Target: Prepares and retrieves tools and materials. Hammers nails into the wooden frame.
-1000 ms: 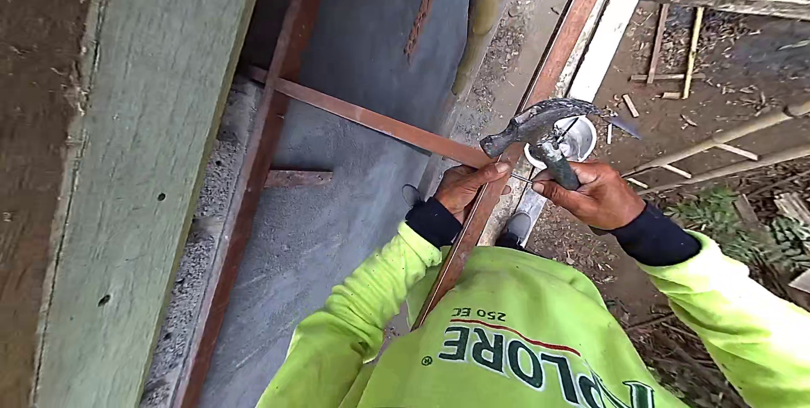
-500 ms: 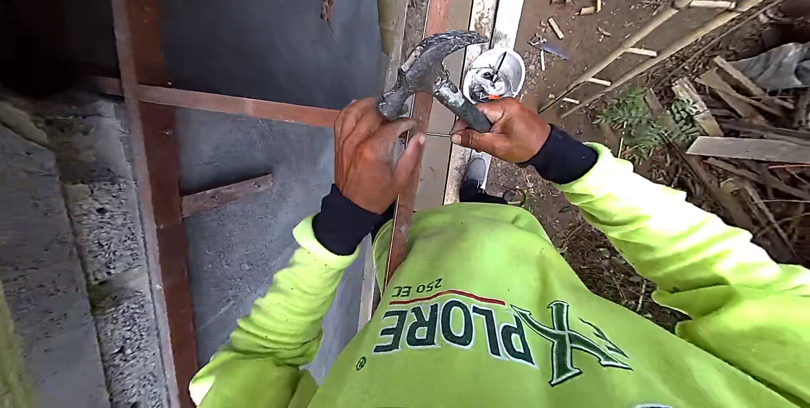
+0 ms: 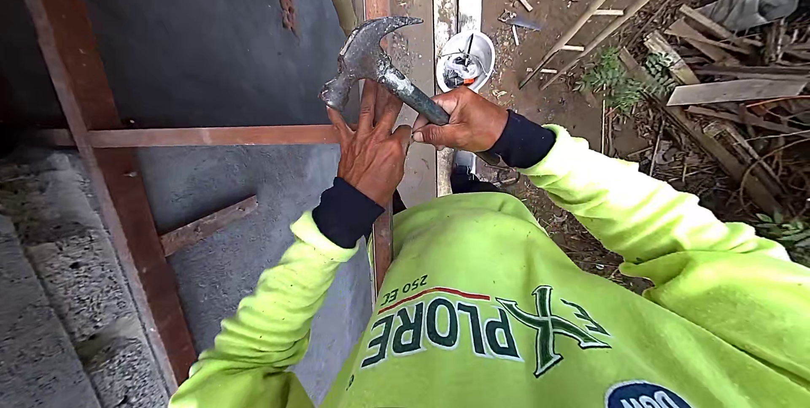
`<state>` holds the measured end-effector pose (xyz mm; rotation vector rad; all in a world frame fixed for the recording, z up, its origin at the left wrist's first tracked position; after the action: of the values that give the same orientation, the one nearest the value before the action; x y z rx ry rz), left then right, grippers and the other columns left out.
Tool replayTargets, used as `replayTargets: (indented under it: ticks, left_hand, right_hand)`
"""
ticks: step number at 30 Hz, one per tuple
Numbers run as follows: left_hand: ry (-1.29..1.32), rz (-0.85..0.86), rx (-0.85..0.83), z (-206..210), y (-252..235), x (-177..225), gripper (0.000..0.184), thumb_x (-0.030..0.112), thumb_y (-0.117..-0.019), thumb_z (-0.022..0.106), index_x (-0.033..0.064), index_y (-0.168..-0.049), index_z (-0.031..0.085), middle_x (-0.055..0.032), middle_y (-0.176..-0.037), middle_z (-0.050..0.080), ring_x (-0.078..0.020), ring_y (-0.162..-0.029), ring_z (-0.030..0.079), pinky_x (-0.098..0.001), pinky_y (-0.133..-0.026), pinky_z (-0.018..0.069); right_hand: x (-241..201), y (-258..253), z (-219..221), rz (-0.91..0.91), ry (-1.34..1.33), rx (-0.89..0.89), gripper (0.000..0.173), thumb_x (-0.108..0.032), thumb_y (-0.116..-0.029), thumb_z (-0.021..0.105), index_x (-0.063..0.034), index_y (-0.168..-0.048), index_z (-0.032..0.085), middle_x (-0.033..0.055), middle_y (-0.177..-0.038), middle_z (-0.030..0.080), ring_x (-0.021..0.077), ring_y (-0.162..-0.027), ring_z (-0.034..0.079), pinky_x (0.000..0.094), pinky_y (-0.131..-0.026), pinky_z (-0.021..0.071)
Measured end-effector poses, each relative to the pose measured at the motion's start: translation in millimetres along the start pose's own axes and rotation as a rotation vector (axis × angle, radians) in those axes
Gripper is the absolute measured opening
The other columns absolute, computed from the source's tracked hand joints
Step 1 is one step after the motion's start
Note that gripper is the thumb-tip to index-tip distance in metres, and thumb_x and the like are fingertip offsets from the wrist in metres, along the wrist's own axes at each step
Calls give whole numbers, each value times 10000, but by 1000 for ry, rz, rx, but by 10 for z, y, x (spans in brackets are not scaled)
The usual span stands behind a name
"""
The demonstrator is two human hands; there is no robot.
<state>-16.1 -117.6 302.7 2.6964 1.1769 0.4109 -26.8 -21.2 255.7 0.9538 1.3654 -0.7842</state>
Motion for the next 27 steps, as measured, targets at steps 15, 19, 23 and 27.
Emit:
replayTargets:
  ticks: [15, 19, 23, 27]
  left_hand:
    - [53, -5, 82, -1, 23, -50, 256, 199, -1027, 551, 100, -1102, 775, -56, -1597, 465, -416, -1552, 233, -790, -1159, 89]
    - [66, 18, 119, -54, 41, -46, 267, 202, -1031, 547, 70, -1083, 773, -85, -1576, 490, -437, -1536, 264, -773, -1170, 112]
    - [59, 20, 114, -72, 64, -31, 265, 188, -1033, 548, 55, -1075, 773, -90, -1578, 486, -423, -1547, 242, -734, -1207, 98]
    - [46, 32, 108, -97, 59, -16, 282, 204, -1037, 548, 40, -1056, 777, -114, -1569, 492, -433, -1540, 254, -735, -1206, 117]
  right_hand:
    - [1188, 1395, -58, 124, -154, 862, 393, -387, -992, 662, -155, -705, 529, -52, -523, 481, 78, -407, 452, 294, -407, 429]
    - [1169, 1315, 179, 23, -175, 875, 300, -349, -1003, 676, -97, -841, 653, -39, -596, 610, 72, -459, 570, 281, -444, 534]
    - [1250, 1325, 274, 28, -315, 867, 349, -416, -969, 694, -168, -755, 574, -79, -533, 489, 48, -417, 447, 258, -414, 423]
    - [1302, 1403, 398, -22, -361, 955, 338, -321, -994, 671, -162, -722, 548, -66, -541, 474, 60, -443, 450, 269, -442, 424]
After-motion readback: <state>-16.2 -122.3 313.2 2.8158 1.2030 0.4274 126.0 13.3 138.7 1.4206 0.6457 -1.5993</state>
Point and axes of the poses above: each hand's wrist, its own y-axis away from the middle knuckle, its own z-axis out of the palm, x = y × z, the point moved 10 cm from there along -y, towards the middle knuckle
